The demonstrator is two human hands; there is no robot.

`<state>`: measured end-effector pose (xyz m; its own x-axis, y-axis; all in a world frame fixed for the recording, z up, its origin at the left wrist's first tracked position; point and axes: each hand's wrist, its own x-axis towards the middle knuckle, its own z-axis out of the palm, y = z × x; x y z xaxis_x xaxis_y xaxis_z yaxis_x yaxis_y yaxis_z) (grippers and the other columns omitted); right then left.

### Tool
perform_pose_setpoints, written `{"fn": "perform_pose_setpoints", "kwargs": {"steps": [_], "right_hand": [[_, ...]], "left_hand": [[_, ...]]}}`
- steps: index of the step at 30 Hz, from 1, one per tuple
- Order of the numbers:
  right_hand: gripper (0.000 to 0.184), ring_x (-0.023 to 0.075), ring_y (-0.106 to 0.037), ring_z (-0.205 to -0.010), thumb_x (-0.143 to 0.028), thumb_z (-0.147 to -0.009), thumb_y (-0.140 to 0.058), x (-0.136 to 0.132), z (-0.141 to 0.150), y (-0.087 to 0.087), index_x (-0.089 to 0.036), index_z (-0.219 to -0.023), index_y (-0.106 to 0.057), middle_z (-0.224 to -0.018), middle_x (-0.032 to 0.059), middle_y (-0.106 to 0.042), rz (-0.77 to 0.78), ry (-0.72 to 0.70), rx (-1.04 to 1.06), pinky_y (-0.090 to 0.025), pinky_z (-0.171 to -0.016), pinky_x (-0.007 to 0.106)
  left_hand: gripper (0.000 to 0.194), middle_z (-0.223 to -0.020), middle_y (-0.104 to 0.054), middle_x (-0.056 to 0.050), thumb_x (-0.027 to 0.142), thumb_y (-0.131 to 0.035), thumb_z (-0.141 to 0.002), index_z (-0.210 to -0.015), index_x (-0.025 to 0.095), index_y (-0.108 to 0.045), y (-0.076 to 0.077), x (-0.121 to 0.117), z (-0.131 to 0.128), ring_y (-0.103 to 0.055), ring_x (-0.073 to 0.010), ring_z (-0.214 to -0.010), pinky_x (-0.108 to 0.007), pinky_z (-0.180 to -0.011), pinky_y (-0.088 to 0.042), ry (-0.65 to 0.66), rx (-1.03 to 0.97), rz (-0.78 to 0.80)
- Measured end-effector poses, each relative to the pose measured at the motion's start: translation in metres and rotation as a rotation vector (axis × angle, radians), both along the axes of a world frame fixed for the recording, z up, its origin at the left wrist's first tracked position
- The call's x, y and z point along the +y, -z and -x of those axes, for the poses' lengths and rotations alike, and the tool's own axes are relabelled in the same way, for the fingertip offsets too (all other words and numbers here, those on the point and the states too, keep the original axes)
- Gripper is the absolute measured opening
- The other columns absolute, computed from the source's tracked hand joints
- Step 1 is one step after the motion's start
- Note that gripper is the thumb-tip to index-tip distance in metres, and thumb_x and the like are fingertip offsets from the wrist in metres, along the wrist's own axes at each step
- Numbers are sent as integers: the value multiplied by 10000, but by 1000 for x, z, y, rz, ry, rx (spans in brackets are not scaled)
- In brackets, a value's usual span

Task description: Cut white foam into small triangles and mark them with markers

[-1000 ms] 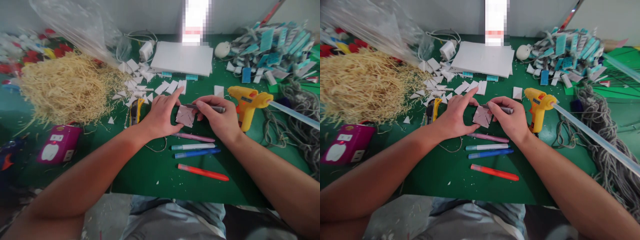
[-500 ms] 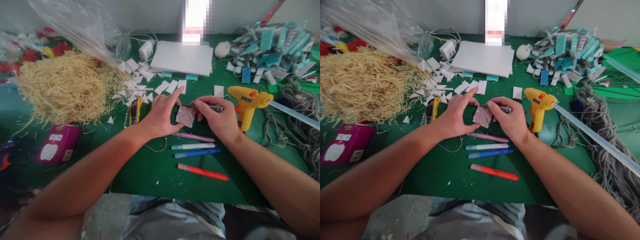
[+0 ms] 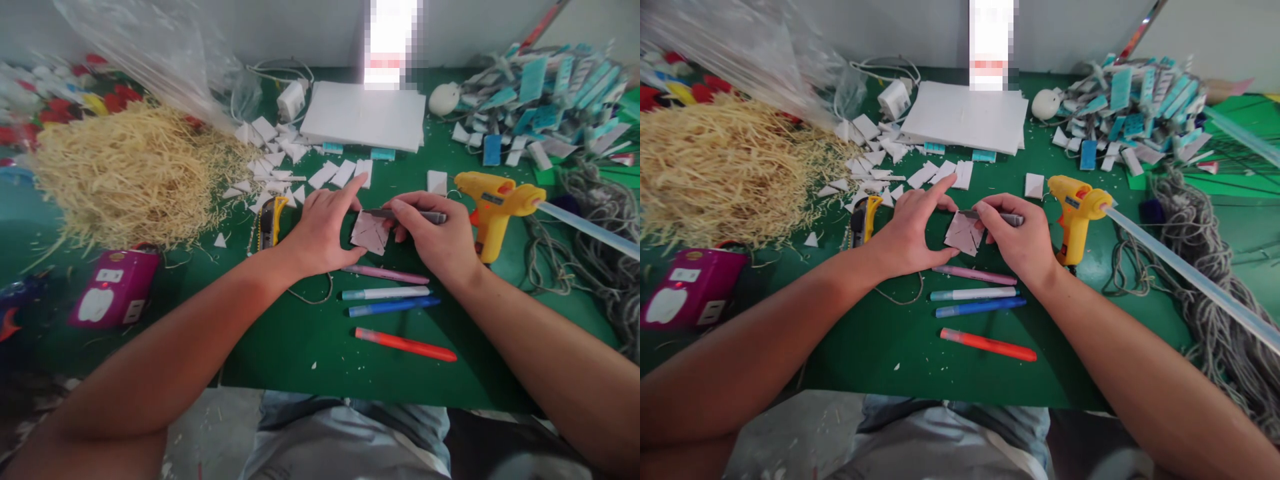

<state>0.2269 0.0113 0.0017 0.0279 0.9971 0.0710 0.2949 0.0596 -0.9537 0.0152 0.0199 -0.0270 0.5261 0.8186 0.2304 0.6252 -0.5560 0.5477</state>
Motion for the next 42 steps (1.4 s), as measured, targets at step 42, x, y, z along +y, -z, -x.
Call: {"fn": "perform_pose_setpoints", "kwargs": {"steps": [42], "right_hand": [[130,127,-600,-510,-276,-847,-755,-7,-1,-4,-207,-746,-798,-604,-3,-701,20,-25,-20,-535,-529,261]], "left_hand": [[1044,-1326,-670,-74,315,-757,-857,-1704,317,-148,1,1,2,-597,-310,-1220,-471,-1118,-344,12,15,-6]]}}
